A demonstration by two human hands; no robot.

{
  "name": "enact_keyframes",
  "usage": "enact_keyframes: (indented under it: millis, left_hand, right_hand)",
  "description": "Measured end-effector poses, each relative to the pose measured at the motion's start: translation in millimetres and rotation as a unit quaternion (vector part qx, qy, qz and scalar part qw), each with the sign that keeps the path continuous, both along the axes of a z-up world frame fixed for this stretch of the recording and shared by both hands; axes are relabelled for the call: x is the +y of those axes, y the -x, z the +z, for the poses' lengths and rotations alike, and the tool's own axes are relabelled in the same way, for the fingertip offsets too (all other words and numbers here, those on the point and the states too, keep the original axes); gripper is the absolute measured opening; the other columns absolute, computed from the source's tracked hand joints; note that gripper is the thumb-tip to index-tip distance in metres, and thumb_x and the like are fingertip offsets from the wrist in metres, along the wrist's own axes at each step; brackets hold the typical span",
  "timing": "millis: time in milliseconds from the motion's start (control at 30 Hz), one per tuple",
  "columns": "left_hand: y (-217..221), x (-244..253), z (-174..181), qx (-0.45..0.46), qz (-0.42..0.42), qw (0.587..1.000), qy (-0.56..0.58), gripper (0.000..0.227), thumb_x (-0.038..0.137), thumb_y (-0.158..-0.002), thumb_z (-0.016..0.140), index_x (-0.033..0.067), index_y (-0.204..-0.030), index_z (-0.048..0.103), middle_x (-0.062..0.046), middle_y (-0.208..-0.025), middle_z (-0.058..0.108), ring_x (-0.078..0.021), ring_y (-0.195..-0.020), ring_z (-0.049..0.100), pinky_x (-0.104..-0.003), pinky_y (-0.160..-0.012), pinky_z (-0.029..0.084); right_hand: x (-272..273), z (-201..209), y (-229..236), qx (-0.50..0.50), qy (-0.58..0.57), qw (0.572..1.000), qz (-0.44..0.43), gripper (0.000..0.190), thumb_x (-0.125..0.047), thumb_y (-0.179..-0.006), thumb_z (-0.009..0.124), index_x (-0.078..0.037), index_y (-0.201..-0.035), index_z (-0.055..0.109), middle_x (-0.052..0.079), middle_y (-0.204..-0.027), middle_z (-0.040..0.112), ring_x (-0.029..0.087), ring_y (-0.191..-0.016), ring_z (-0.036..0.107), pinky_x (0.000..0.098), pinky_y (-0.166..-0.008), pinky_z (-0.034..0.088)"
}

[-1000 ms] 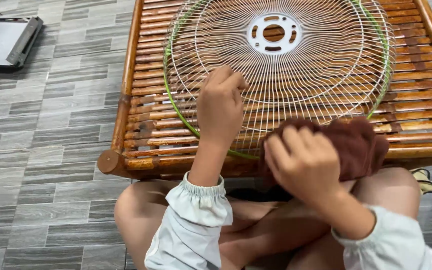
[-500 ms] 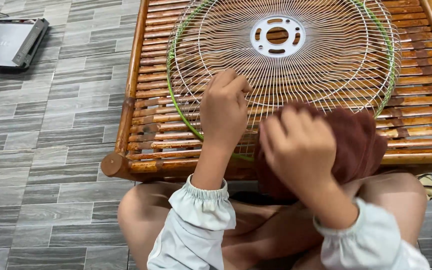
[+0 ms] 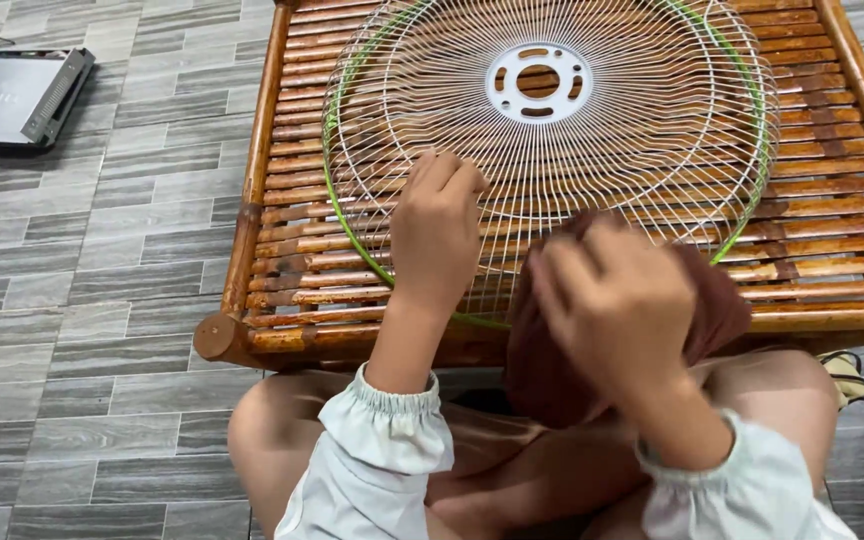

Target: Cleaning a metal fan grill using a cloth

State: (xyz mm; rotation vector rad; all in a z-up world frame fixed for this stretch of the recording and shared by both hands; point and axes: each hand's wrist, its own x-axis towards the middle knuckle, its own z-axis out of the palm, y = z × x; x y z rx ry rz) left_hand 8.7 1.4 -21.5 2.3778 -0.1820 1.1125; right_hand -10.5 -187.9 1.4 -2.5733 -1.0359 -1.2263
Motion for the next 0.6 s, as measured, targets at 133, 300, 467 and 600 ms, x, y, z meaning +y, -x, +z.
enact_keyframes:
  millis: [133, 300, 467, 600]
  left_hand:
    - [1, 0, -3, -0.009, -0.012, 1.000, 0.001, 0.023, 0.005, -0.101, 0.048, 0.0059, -0.087, 0.066, -0.010, -0.085, 0.064, -0.0331, -0.093, 0.071, -0.050, -0.106, 0.048]
    - [25, -31, 12, 0.013, -0.068, 0.989, 0.132, 0.028, -0.009, -0.094, 0.050, 0.0048, -0.113, 0.066, -0.015, -0.106, 0.066, -0.0343, -0.109, 0.066, -0.052, -0.107, 0.049]
    - [134, -91, 102, 0.160, -0.254, 0.846, 0.440, 0.031, 0.002, -0.095, 0.047, 0.0044, -0.121, 0.064, 0.003, -0.085, 0.056, -0.0083, -0.067, 0.037, -0.025, -0.060, 0.032]
    - [166, -117, 123, 0.145, -0.249, 0.861, 0.419, 0.029, 0.002, -0.094, 0.048, 0.0033, -0.119, 0.064, 0.000, -0.087, 0.057, -0.0109, -0.069, 0.039, -0.027, -0.063, 0.034]
  right_hand:
    - [-5, 4, -45, 0.010, -0.004, 1.000, -0.026, 0.019, -0.035, -0.100, 0.074, -0.017, -0.097, 0.072, 0.005, -0.087, 0.059, 0.028, -0.078, 0.066, 0.0378, -0.066, 0.051]
    - [-4, 11, -51, 0.164, 0.012, 0.986, -0.035, 0.017, -0.036, -0.096, 0.067, -0.020, -0.094, 0.069, 0.005, -0.083, 0.058, 0.030, -0.078, 0.070, 0.0428, -0.064, 0.055]
    - [3, 13, -46, 0.088, -0.018, 0.995, -0.053, 0.017, -0.033, -0.093, 0.075, -0.017, -0.086, 0.072, -0.001, -0.080, 0.057, 0.020, -0.056, 0.054, 0.0324, -0.049, 0.043]
    - [3, 13, -44, 0.102, -0.015, 0.993, -0.064, 0.017, -0.033, -0.096, 0.075, -0.018, -0.087, 0.072, -0.002, -0.080, 0.057, 0.019, -0.057, 0.054, 0.0327, -0.050, 0.043]
